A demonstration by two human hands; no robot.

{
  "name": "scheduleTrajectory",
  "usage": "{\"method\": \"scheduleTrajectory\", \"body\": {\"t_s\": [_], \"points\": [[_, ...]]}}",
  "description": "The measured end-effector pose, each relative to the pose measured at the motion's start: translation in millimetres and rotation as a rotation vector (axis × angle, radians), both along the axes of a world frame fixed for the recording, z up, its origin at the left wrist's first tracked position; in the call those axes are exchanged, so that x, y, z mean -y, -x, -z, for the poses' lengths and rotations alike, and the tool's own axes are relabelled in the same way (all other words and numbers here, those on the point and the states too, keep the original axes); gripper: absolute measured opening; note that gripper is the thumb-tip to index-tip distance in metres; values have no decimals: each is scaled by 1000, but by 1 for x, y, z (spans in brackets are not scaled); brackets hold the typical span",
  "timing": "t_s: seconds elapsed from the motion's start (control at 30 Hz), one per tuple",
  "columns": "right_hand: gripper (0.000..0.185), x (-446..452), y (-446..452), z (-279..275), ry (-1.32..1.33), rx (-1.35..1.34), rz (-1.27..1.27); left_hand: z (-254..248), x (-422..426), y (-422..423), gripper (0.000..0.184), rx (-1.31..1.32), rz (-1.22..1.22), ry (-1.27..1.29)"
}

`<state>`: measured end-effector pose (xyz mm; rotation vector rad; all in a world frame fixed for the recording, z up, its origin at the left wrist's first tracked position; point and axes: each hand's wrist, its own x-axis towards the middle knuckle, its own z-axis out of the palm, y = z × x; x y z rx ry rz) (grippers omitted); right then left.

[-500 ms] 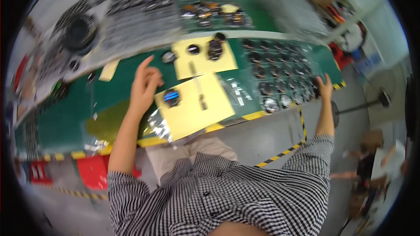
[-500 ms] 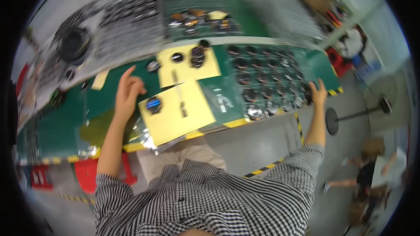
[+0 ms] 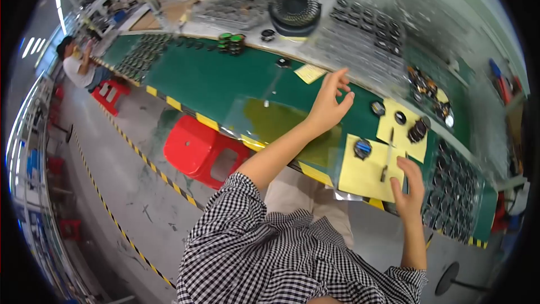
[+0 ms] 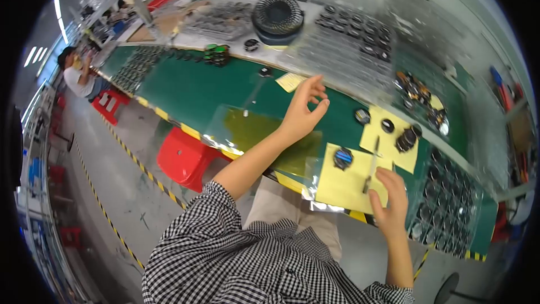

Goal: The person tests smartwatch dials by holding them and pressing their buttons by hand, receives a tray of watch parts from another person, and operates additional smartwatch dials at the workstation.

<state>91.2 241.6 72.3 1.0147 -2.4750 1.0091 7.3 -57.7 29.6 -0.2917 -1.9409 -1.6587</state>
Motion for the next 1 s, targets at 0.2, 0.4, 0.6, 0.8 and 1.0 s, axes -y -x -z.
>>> {"method": "scheduleTrajectory", "body": {"t_s": [0.2,0.4,0.6,0.8,1.0], "points": [[38,34,12,25,79,16,21,-4,173,13,81,-143,-784,443],[63,108,40,-5,125,180,-264,50,315,8,88,11,-985,522],[81,280,101,13,146,288,-488,53,359,25,90,53,-968,525],[93,438,151,70,211,67,-434,44,367,31,94,-21,-854,539],[101,516,155,76,203,90,-298,35,385,31,94,104,-633,547]]}}
